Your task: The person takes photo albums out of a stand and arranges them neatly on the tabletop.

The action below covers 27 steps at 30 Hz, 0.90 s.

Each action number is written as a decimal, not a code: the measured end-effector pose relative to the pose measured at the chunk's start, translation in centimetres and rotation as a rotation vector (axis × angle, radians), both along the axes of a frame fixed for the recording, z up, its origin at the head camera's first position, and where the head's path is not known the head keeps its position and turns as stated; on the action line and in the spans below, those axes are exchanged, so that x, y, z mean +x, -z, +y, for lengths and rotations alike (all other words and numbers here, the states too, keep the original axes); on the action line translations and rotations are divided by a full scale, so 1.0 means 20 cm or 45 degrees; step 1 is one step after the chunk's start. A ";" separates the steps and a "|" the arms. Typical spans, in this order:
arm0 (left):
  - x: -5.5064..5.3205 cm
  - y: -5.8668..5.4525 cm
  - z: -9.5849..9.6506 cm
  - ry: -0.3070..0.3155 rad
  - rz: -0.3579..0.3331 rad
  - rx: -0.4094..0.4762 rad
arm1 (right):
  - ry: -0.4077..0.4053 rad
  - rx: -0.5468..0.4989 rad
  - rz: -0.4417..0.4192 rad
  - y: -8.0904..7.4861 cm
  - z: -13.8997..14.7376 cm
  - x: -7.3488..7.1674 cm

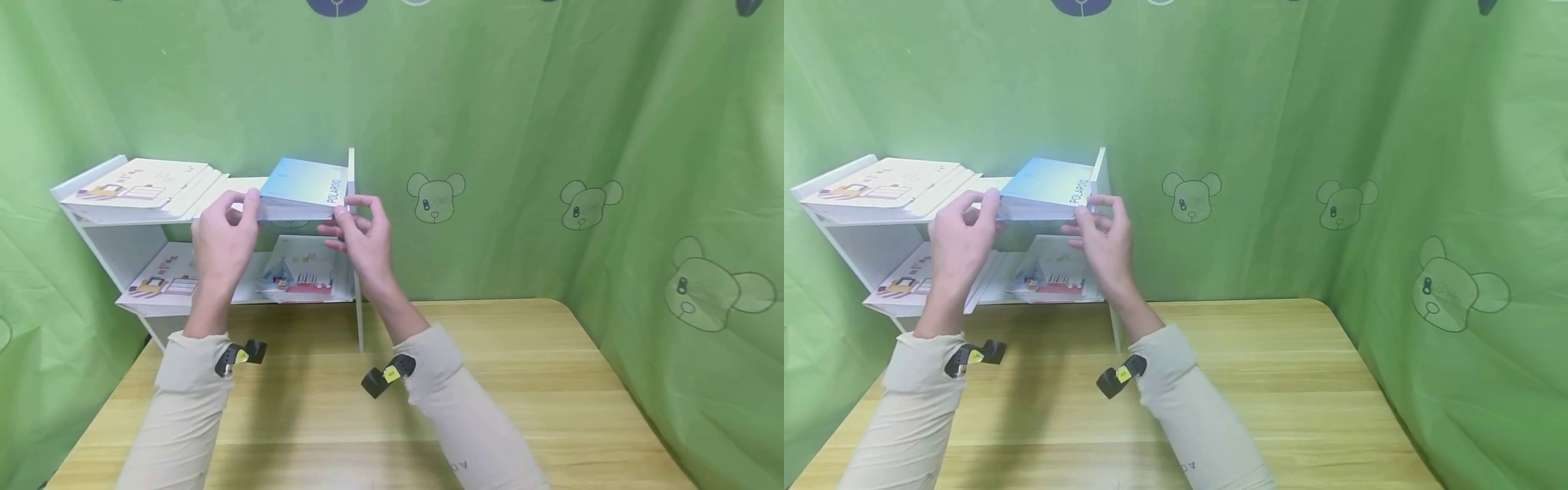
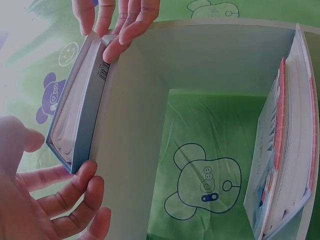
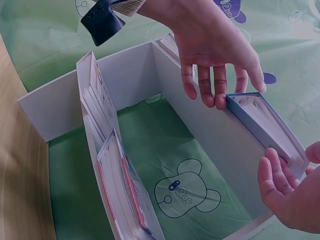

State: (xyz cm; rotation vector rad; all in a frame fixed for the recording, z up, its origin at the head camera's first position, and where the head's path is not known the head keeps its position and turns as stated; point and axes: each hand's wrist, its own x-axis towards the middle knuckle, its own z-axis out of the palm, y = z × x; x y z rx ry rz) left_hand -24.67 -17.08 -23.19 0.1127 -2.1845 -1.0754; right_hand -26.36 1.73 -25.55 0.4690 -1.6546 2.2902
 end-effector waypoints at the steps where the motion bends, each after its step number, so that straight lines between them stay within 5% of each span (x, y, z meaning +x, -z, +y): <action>1: 0.00 0.00 0.00 -0.011 -0.004 -0.003 | 0.004 -0.003 -0.001 0.00 0.00 0.00; 13: 0.01 0.00 0.00 0.007 0.001 0.023 | 0.023 -0.024 -0.010 -0.01 -0.02 0.02; 27: 0.04 0.00 0.00 0.095 -0.051 0.087 | -0.045 -0.189 -0.168 -0.01 -0.02 0.06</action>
